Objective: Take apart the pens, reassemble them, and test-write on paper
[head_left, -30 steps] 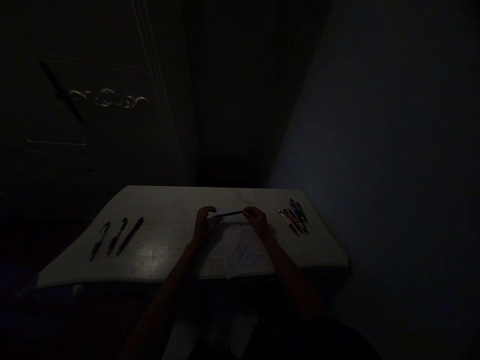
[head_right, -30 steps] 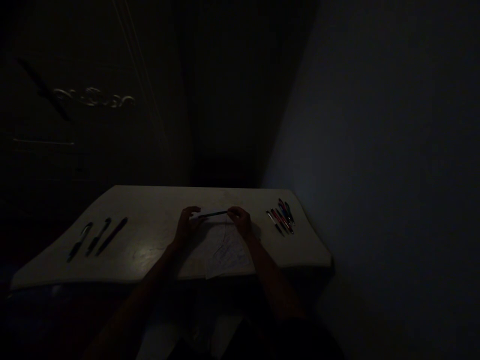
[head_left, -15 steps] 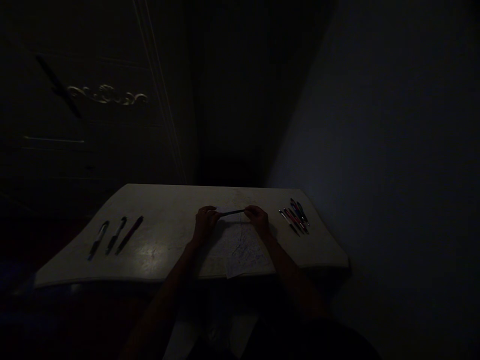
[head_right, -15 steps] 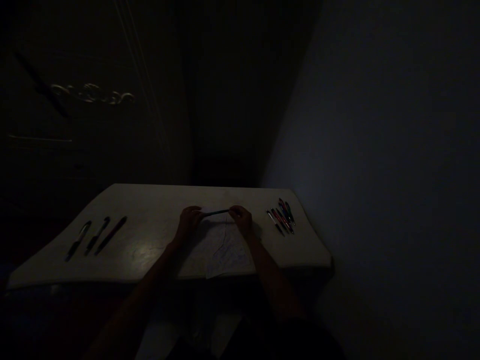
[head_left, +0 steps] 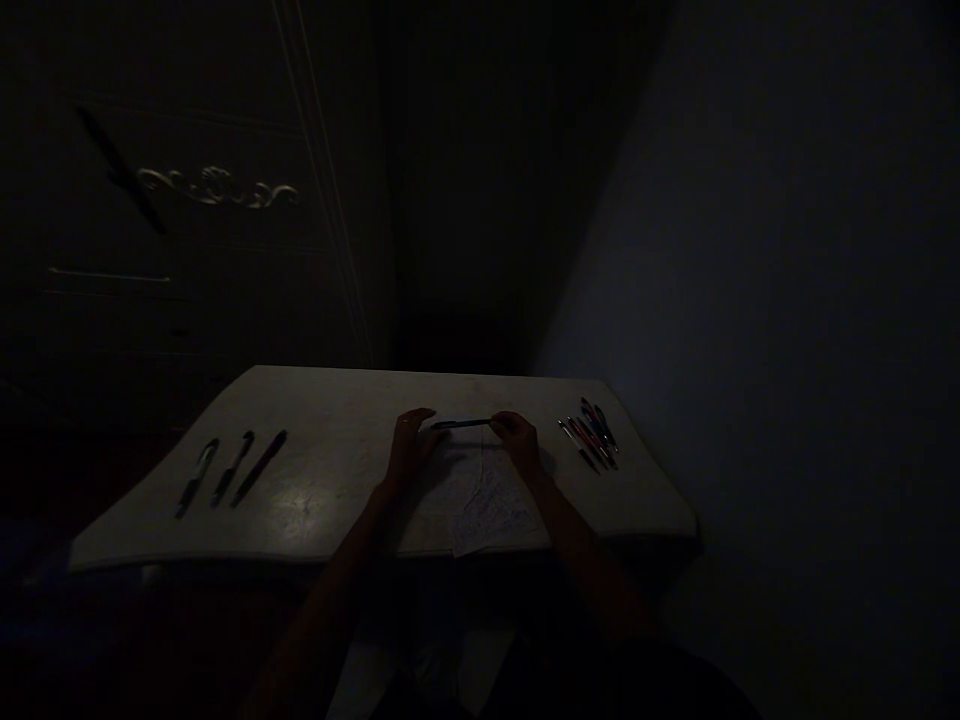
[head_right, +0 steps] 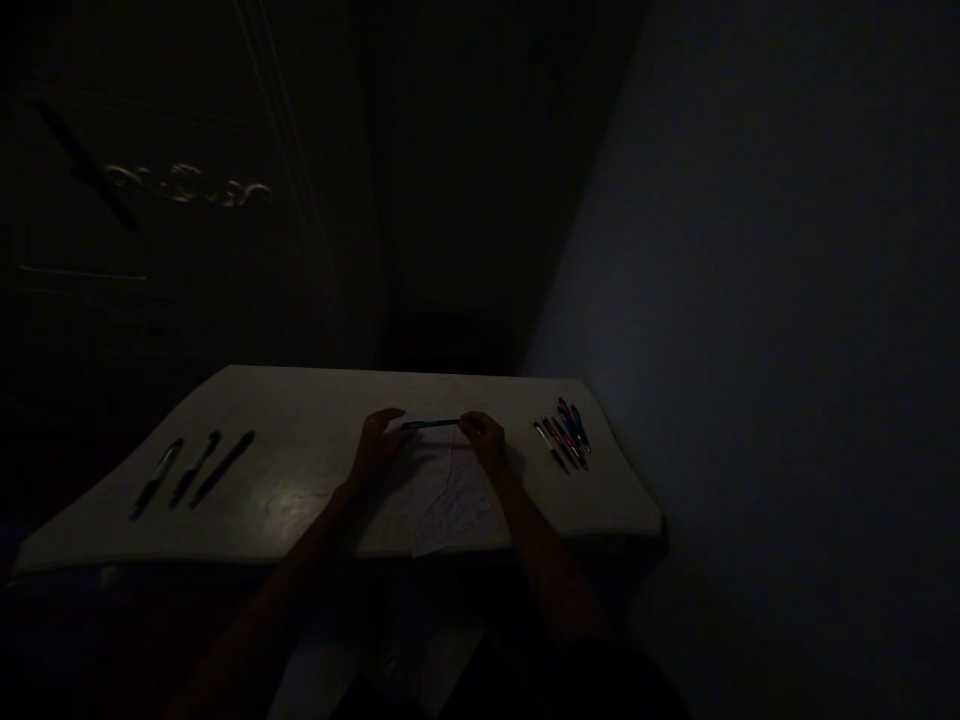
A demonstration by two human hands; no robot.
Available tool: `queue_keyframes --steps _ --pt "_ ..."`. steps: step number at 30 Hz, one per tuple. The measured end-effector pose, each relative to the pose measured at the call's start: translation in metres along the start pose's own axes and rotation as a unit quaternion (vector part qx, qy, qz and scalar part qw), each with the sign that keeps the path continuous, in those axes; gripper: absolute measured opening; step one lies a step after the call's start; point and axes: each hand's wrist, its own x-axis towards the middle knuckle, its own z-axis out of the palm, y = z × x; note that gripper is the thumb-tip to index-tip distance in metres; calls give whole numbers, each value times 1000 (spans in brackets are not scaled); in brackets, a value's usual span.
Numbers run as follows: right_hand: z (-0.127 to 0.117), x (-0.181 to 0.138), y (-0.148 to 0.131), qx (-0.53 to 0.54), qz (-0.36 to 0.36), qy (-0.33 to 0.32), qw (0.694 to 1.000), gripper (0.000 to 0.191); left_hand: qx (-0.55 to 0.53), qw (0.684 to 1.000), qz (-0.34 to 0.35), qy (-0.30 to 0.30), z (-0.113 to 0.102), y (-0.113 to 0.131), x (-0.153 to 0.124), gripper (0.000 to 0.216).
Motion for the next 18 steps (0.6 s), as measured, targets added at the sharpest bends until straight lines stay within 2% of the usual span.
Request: queue_keyframes --steps 3,8,14,18 --pt "0 1 2 4 -3 6 1000 28 24 999 16 -15 4 -5 2 23" --pt "-1 1 6 7 -4 -5 1000 27 16 999 36 -28 4 -9 2 16" --pt "-1 0 5 9 -5 -9 1000 24 -19 999 44 -3 -5 -4 -1 14" --pt "-2 -1 5 -5 -11 -9 1000 24 -32 999 34 -9 -7 0 0 14"
